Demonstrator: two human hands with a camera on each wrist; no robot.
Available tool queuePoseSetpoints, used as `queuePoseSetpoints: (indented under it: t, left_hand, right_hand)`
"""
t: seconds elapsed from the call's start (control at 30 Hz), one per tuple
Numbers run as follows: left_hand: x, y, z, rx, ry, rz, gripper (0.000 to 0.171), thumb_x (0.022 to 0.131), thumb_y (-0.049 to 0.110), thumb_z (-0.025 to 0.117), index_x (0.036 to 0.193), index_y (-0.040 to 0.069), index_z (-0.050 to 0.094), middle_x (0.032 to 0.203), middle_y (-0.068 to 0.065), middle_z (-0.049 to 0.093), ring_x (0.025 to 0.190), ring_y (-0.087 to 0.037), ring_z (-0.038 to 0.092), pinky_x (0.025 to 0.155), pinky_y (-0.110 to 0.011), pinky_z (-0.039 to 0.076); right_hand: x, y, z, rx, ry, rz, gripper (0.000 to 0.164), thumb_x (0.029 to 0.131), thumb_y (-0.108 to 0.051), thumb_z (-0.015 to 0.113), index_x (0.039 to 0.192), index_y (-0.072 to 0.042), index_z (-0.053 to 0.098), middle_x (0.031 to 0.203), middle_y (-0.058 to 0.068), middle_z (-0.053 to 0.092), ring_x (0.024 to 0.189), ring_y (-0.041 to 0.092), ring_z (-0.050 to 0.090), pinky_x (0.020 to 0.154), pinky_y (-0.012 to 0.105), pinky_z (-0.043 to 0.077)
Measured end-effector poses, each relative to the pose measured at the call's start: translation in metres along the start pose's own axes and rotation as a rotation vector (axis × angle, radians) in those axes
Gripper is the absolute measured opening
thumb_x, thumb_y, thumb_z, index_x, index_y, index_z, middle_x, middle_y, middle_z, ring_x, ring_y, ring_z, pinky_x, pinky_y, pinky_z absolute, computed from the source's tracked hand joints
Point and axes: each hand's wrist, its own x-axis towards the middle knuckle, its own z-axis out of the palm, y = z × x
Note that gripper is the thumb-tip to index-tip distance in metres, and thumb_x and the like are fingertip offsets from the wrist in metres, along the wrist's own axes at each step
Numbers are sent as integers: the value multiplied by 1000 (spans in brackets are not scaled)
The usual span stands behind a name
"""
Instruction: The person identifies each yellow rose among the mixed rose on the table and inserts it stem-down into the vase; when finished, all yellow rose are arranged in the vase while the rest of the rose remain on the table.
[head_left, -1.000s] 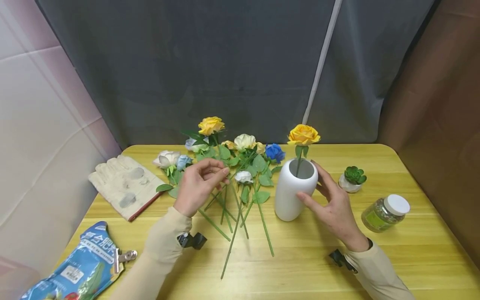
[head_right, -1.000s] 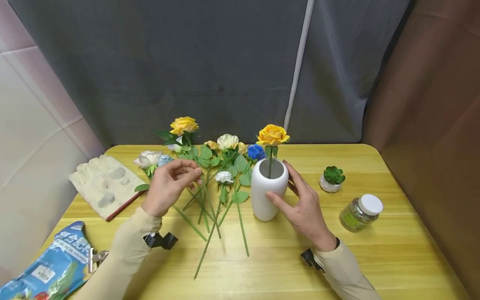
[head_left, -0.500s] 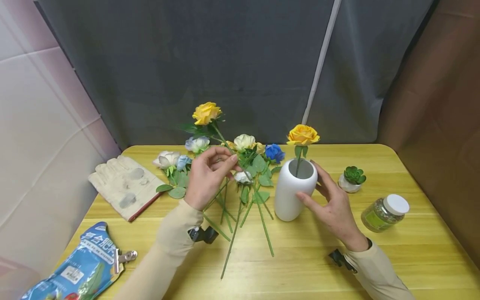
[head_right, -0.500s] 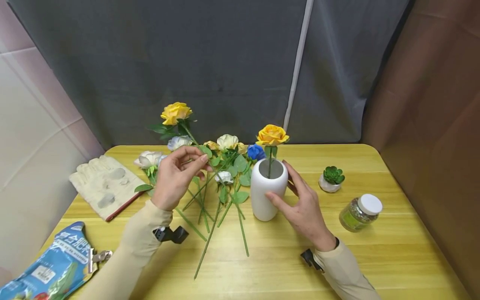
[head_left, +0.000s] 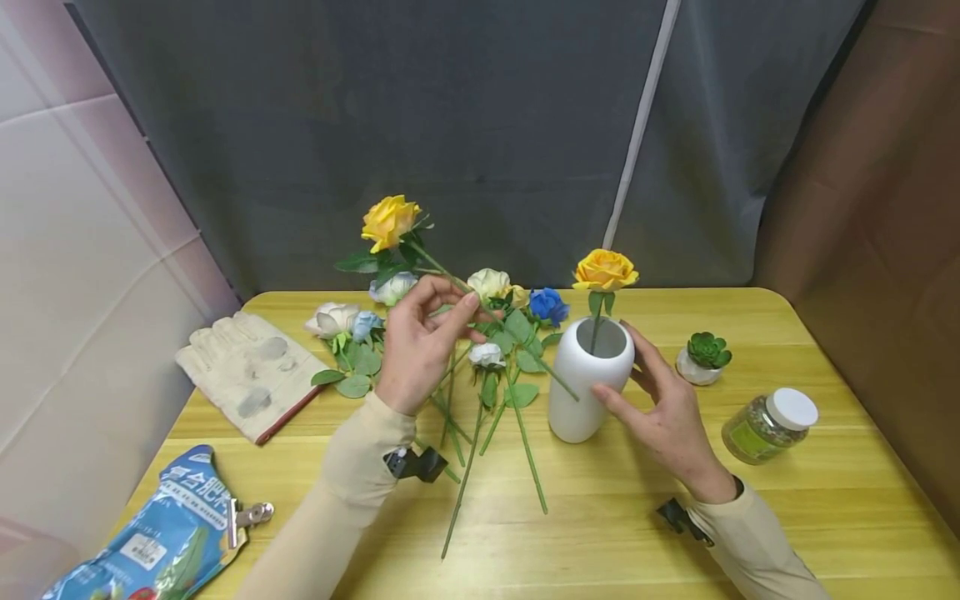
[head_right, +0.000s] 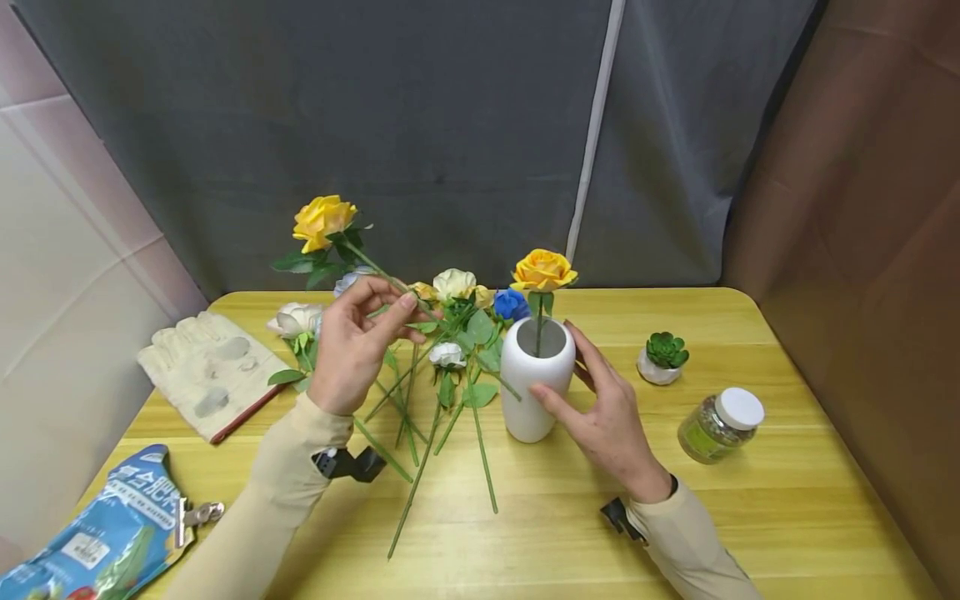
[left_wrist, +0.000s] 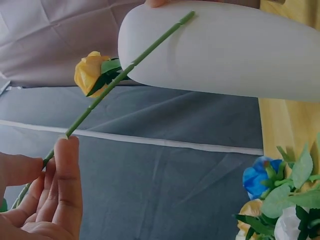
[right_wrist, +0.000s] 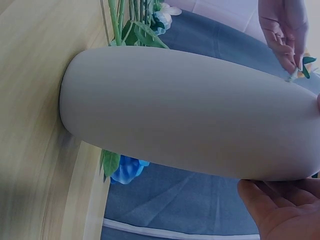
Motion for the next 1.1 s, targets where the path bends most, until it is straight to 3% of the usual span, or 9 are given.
queuePoseSetpoints:
  t: [0.33,0.57,0.77,1.1]
  left_hand:
    - [5,5,5,-90,61,134,10,101,4,63,103,-5,58,93,-10,72,78,-20,76,62,-38,63]
    - [8,8,7,-156,161,208,16,101,6,64,104,-8,58,91,-9,71,81,-18,77,58,-31,61]
    - [11,7,8,-189,211,227,10,101,4,63,102,-5,59,92,-7,71,85,-20,78,58,-29,60]
    - [14,-3,19,-212,163,184,10,101,1,62,103,-7,58,92,-8,70,83,-17,77,57,-28,60]
  right_hand:
    - [0,0,0,9,0,-1,80,87,3,78,157,-12,41,152,15,52,135,34,55,105,14,47]
    - [0,-1,0,4,-4,9,80,88,2,78,157,-13,41,153,15,52,135,35,55,105,13,46]
    - [0,-2,0,-4,-6,16,80,88,1,78,157,-13,41,153,15,52,136,36,54,104,13,46]
    - [0,-1,0,-3,-5,16,80,88,0,78,157,-14,41,153,15,52,136,35,55,104,13,46]
